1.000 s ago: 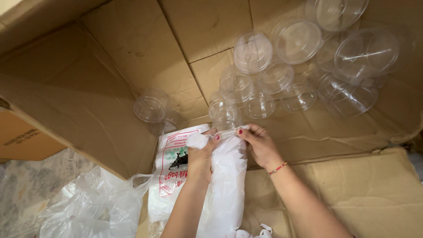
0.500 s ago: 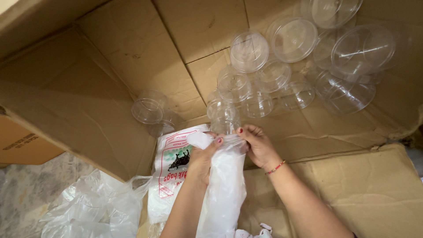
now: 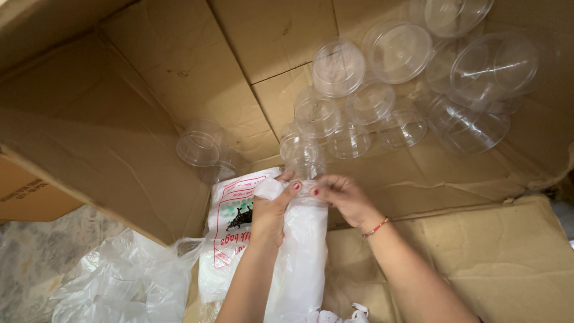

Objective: The person places clear plastic containers into white plastic bags inside a cardboard box. They repeatedly pick up containers, insert them into bags, and arrange the filled bags within the box.

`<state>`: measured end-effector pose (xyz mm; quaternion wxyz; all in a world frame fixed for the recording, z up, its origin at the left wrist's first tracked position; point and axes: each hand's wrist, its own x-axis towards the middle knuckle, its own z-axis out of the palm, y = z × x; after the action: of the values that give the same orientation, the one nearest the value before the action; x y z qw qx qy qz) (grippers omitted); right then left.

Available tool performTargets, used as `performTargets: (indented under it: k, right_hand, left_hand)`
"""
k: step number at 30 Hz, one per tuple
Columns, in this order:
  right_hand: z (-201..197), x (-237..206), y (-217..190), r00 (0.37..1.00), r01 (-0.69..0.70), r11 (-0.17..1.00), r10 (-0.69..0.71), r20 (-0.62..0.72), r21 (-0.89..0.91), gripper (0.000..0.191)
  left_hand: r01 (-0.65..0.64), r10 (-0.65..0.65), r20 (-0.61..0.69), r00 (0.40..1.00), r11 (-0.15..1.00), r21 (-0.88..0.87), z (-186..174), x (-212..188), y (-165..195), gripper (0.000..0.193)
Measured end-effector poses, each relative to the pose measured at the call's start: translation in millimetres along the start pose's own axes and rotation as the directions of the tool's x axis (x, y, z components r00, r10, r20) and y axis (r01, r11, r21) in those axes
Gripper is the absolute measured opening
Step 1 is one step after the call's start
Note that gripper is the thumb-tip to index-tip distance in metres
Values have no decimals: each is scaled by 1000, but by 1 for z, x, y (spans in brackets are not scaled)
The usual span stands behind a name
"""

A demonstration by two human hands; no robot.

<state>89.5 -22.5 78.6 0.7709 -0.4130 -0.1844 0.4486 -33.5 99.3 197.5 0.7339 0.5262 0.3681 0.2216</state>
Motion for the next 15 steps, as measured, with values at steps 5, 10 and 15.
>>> performTargets:
  k: [5,10,15]
  right_hand:
    - [1,3,0,995,79,990,-72,-62,120,5]
    - [6,5,-5,991,34,949,7,-131,313,8]
    - [15,0,-15,999,9,916,9,-44,401,13]
  left_hand:
    - [35,-33,39,999,998,-47,-6,-4,12,56]
    - [43,-43,-2,999,998,-46,-7,-4,8,54]
    - [-53,54,36,998,998,-24,-10,3,-5,51]
